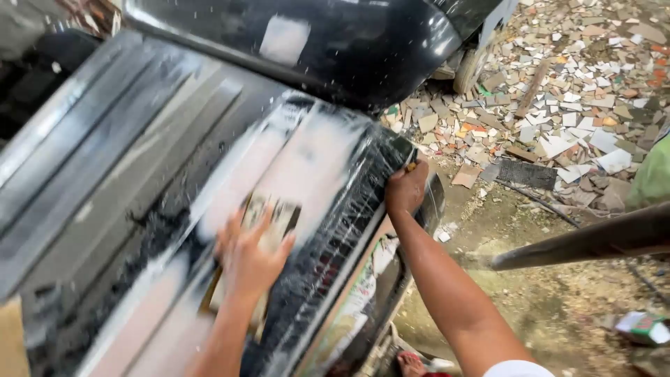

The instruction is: The person scrubs the hood of a black car using a sponge and a sanding block, applying a white cleaning substance. They repeatedly dip the sponge into a bucket of water and continue scrubbing different sections of the hood.

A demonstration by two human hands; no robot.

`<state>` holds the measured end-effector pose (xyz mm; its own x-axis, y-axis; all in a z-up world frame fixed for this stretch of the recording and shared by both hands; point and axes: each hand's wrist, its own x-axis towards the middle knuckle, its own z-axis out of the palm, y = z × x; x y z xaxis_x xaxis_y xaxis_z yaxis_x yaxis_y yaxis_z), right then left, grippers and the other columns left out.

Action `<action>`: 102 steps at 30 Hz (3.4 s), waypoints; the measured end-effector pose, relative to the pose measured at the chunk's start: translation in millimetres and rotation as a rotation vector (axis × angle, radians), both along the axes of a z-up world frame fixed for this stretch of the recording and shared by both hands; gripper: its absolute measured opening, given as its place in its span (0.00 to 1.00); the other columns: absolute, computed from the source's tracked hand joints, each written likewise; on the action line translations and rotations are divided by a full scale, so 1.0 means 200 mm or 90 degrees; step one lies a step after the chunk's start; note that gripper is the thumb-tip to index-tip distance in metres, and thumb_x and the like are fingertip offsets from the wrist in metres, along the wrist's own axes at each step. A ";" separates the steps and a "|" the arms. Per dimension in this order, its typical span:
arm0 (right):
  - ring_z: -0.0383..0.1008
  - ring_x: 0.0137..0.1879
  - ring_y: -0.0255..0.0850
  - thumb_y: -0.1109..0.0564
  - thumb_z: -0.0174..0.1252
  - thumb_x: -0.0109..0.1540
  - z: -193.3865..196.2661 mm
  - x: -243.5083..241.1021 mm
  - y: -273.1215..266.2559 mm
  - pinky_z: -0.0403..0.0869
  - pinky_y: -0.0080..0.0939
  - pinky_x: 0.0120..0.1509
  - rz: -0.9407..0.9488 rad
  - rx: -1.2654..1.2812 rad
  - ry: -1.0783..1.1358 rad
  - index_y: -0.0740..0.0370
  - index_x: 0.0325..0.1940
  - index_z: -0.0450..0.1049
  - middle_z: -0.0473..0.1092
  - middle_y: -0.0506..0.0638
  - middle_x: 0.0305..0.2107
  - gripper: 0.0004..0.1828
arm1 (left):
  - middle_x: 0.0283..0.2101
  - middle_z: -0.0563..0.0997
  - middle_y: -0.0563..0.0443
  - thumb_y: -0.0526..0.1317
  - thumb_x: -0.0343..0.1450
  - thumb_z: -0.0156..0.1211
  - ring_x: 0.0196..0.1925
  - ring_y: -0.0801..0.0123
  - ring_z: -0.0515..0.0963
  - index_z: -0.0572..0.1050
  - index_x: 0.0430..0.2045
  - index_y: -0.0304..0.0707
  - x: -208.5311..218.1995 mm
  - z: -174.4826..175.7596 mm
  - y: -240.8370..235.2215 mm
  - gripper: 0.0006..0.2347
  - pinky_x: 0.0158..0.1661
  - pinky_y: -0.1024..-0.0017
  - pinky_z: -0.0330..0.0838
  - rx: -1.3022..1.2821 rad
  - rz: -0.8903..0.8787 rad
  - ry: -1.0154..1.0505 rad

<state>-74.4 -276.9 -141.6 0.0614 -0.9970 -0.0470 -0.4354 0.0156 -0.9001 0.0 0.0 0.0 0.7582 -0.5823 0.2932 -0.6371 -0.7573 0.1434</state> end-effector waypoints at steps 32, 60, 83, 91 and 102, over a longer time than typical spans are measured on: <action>0.76 0.50 0.60 0.48 0.49 0.65 -0.33 0.05 -0.15 0.74 0.63 0.50 -0.018 0.008 0.119 0.46 0.53 0.64 0.72 0.56 0.42 0.13 | 0.61 0.67 0.45 0.63 0.59 0.66 0.63 0.48 0.65 0.74 0.55 0.65 -0.09 -0.03 -0.04 0.29 0.57 0.54 0.57 -0.034 -0.042 0.006; 0.65 0.71 0.44 0.27 0.54 0.53 -0.12 0.05 -0.26 0.56 0.59 0.74 0.537 -0.351 1.304 0.53 0.75 0.57 0.56 0.44 0.72 0.51 | 0.68 0.56 0.50 0.61 0.64 0.60 0.67 0.52 0.51 0.67 0.62 0.66 -0.18 0.27 0.20 0.29 0.61 0.45 0.48 0.063 -0.108 0.217; 0.48 0.79 0.44 0.16 0.53 0.45 0.25 0.01 -0.04 0.45 0.43 0.80 0.697 -0.534 1.672 0.49 0.74 0.58 0.60 0.44 0.66 0.60 | 0.71 0.63 0.47 0.62 0.66 0.55 0.61 0.53 0.64 0.66 0.63 0.60 -0.48 0.22 1.25 0.29 0.54 0.56 0.61 0.128 0.141 0.072; 0.59 0.72 0.38 0.20 0.52 0.51 0.23 0.03 -0.07 0.50 0.42 0.79 0.653 -0.483 1.577 0.47 0.68 0.65 0.69 0.41 0.56 0.49 | 0.70 0.63 0.46 0.67 0.66 0.50 0.60 0.51 0.61 0.71 0.59 0.64 -0.19 0.15 0.38 0.27 0.57 0.53 0.50 0.097 -0.061 -0.023; 0.66 0.63 0.37 0.26 0.55 0.50 0.06 0.03 -0.13 0.57 0.44 0.70 0.565 -0.402 1.485 0.49 0.66 0.68 0.73 0.41 0.51 0.45 | 0.72 0.58 0.40 0.61 0.71 0.47 0.69 0.53 0.59 0.63 0.65 0.61 -0.39 0.27 0.80 0.26 0.62 0.49 0.48 0.173 0.054 0.011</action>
<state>-68.5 -302.0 -129.1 0.5323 -0.7149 -0.4534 0.0123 -0.5290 0.8485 -79.0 159.7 53.2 0.8109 -0.5724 0.1218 -0.5694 -0.8198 -0.0611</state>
